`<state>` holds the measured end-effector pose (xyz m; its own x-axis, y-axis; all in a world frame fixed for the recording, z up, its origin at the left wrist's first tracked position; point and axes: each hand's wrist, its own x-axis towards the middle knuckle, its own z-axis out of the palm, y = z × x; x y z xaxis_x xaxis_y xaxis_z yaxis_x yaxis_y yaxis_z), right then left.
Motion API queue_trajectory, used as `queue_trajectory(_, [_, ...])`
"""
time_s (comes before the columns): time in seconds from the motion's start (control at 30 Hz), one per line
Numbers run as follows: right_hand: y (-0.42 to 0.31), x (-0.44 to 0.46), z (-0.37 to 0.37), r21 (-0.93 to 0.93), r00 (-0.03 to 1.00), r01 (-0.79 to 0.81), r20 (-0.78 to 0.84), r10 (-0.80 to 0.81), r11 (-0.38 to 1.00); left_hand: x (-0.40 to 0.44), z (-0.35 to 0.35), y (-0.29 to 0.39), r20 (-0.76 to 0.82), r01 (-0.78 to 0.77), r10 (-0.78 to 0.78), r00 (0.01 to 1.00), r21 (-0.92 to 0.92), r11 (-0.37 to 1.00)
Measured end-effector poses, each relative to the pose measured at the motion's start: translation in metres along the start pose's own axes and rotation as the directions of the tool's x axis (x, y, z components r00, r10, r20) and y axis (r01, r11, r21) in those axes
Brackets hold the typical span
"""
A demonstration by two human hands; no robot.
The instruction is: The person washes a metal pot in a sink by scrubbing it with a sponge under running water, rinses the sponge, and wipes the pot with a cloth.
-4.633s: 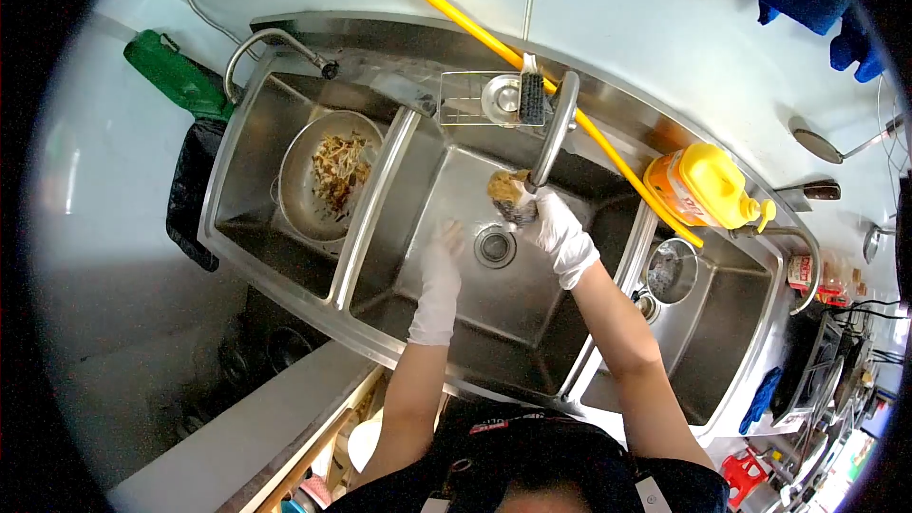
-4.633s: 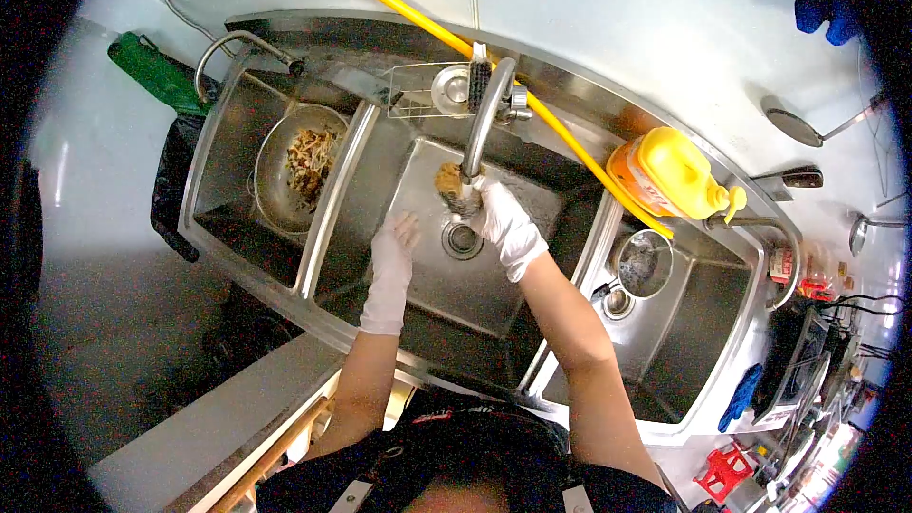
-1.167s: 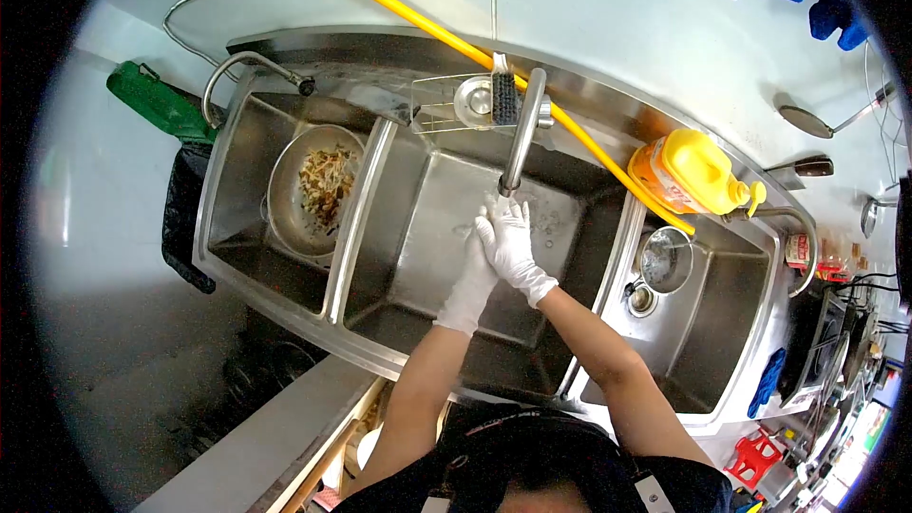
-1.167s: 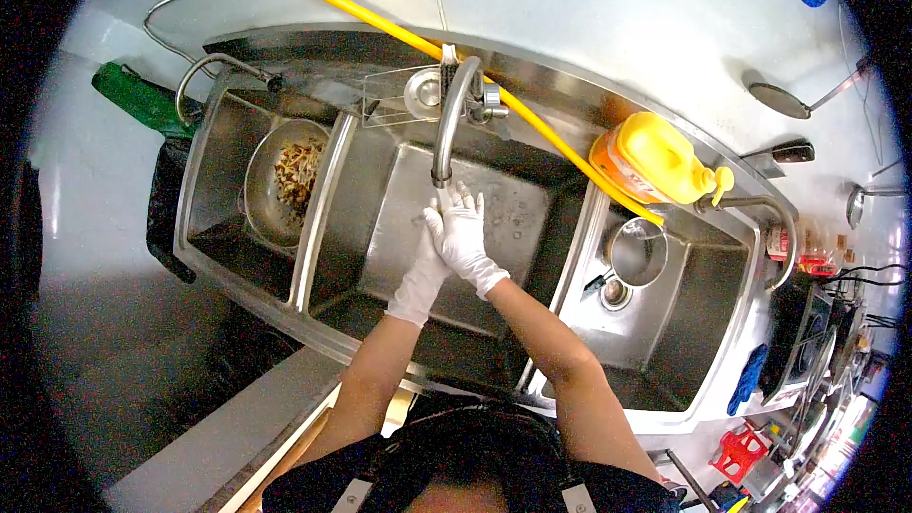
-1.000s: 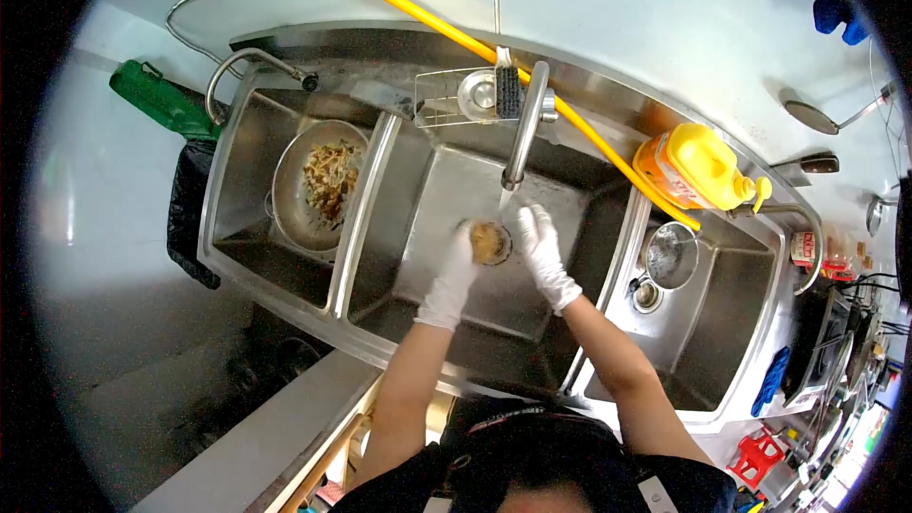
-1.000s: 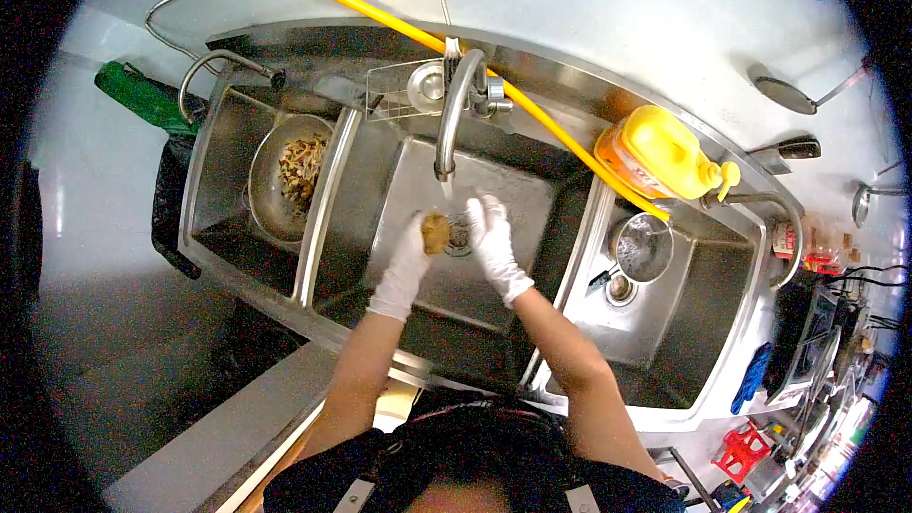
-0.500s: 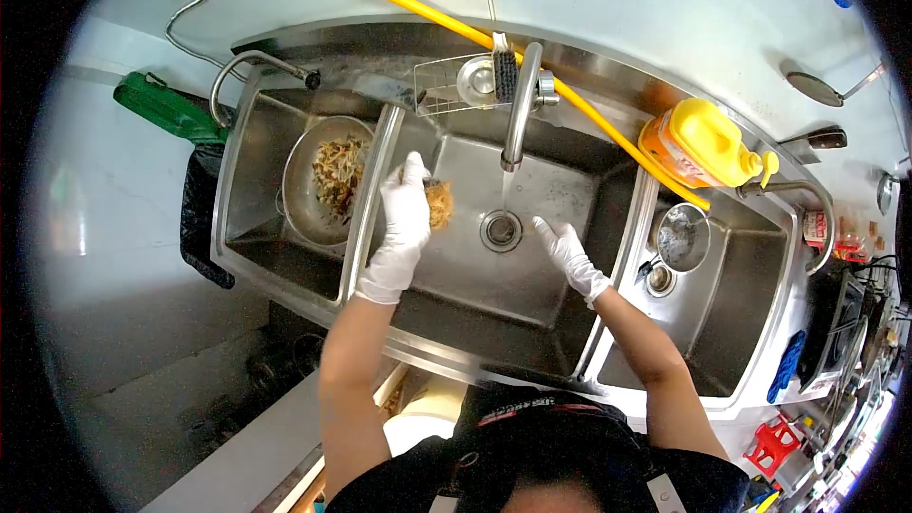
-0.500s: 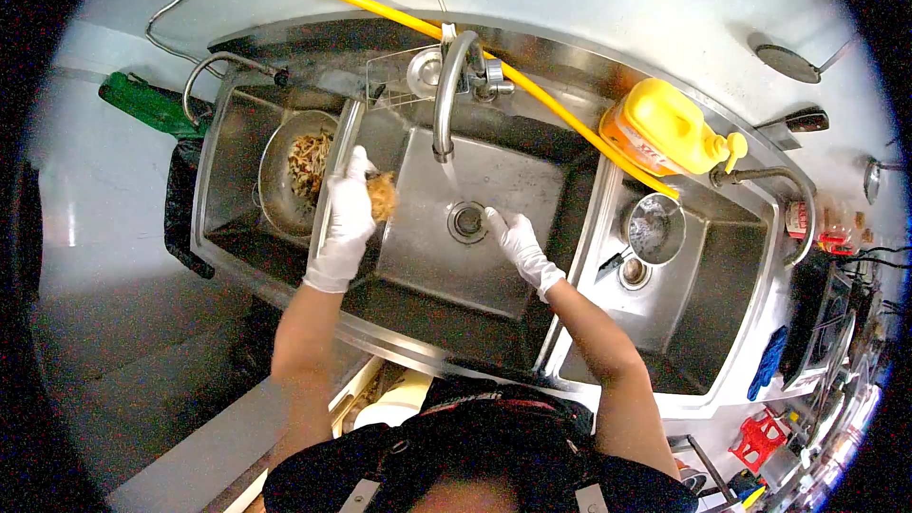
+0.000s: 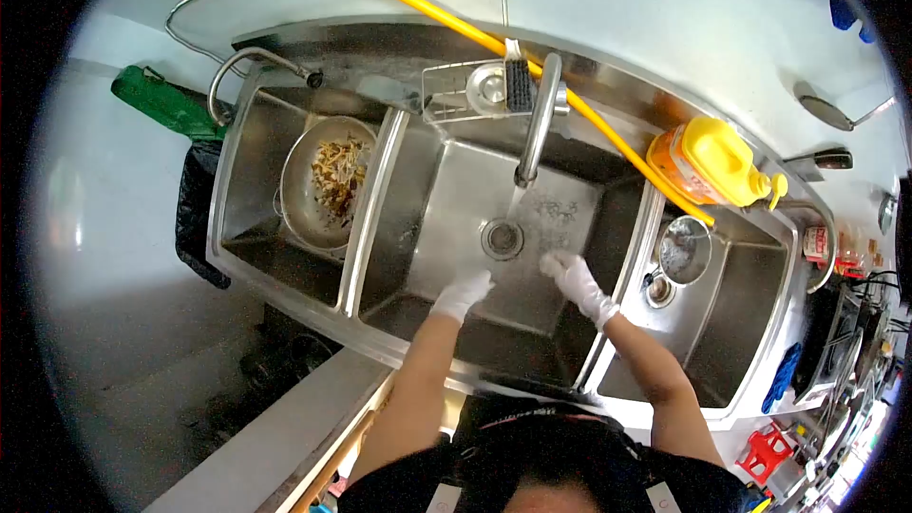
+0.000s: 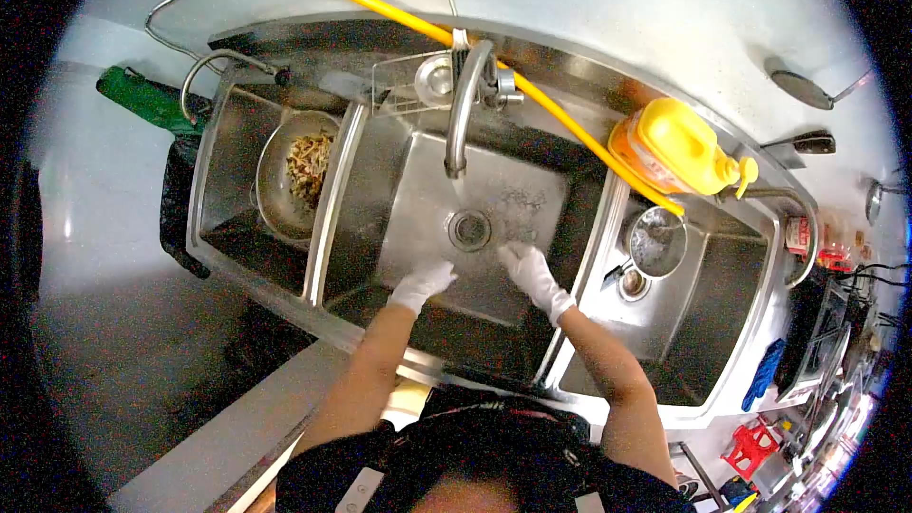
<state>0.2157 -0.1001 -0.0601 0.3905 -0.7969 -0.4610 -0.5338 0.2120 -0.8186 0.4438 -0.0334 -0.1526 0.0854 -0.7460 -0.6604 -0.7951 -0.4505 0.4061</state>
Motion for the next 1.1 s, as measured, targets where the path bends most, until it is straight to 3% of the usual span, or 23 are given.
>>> queue_trajectory(0.03, [0.005,-0.001,-0.001,-0.033,1.0,-0.023,0.002,0.024,0.999,-0.006,0.007,0.003,0.064,-0.008,0.007,0.998,0.005,1.0])
queue_trajectory(0.1, [0.001,-0.011,-0.002,-0.099,0.998,-0.024,0.05,0.029,0.995,-0.026,-0.06,0.04,0.204,0.057,-0.018,0.979,-0.187,0.981])
queue_trajectory(0.17, [-0.005,-0.011,-0.003,-0.154,0.998,0.014,0.058,-0.005,0.988,-0.047,-0.113,0.064,-0.159,-0.057,-0.033,0.987,-0.528,0.847])
queue_trajectory(0.23, [-0.008,-0.014,0.0,-0.188,0.998,0.061,0.027,-0.057,0.98,-0.052,-0.169,0.073,-0.485,-0.303,0.019,0.874,-0.514,0.803])
queue_trajectory(0.3, [-0.016,-0.016,-0.005,-0.209,0.996,0.08,0.063,-0.068,0.975,-0.061,-0.221,0.091,-0.603,-0.452,-0.042,0.797,-0.641,0.62])
queue_trajectory(0.37, [-0.021,-0.023,-0.009,-0.21,0.995,0.078,0.085,-0.061,0.975,-0.072,-0.269,0.125,-0.732,-0.581,-0.006,0.682,-0.547,0.603])
queue_trajectory(0.5, [-0.015,-0.041,-0.013,-0.214,0.993,0.041,0.12,-0.015,0.976,-0.034,-0.323,0.163,-0.677,-0.428,0.071,0.733,-0.377,0.822])
queue_trajectory(0.57, [-0.009,-0.052,-0.013,-0.215,0.992,0.016,0.127,0.012,0.976,0.007,-0.324,0.16,-0.636,-0.231,0.074,0.768,-0.168,0.958])
queue_trajectory(0.63, [-0.008,-0.063,-0.016,-0.2,0.994,-0.006,0.103,0.027,0.98,0.023,-0.321,0.161,-0.689,-0.145,0.14,0.711,0.051,0.988])
queue_trajectory(0.7, [0.008,-0.068,-0.014,-0.157,0.999,0.019,0.045,-0.012,0.987,0.027,-0.324,0.158,-0.652,-0.076,0.15,0.743,0.14,0.987])
queue_trajectory(0.73, [0.008,-0.073,-0.017,-0.155,0.999,0.025,0.028,-0.021,0.988,0.032,-0.318,0.153,-0.756,-0.074,0.191,0.626,0.186,0.98])
queue_trajectory(0.8, [0.007,-0.085,-0.024,-0.134,0.999,0.032,-0.036,-0.037,0.99,0.038,-0.319,0.141,-0.81,-0.111,0.291,0.509,0.273,0.956])
queue_trajectory(0.83, [0.017,-0.089,-0.023,-0.058,0.989,0.099,-0.101,-0.105,0.993,0.015,-0.322,0.153,-0.838,-0.143,0.253,0.484,0.21,0.967])
queue_trajectory(0.87, [0.006,-0.097,-0.031,-0.005,0.99,0.074,-0.12,-0.074,0.997,0.006,-0.32,0.153,-0.875,-0.32,0.249,0.415,0.115,0.94])
queue_trajectory(0.93, [0.001,-0.111,-0.045,0.108,0.987,0.058,-0.157,-0.04,0.992,-0.03,-0.305,0.16,-0.905,-0.529,0.058,0.422,-0.193,0.827])
queue_trajectory(0.97, [0.011,-0.116,-0.047,0.19,0.98,0.077,-0.193,-0.04,0.979,-0.04,-0.292,0.154,-0.932,-0.606,0.024,0.362,-0.216,0.766])
queue_trajectory(1.03, [0.007,-0.13,-0.067,0.299,0.982,-0.003,-0.178,0.059,0.954,-0.041,-0.27,0.105,-0.873,-0.652,-0.055,0.485,-0.403,0.643])
queue_trajectory(1.1, [0.016,-0.138,-0.077,0.41,0.964,-0.049,-0.22,0.151,0.911,-0.033,-0.237,0.05,-0.595,-0.591,0.099,0.798,-0.74,0.32])
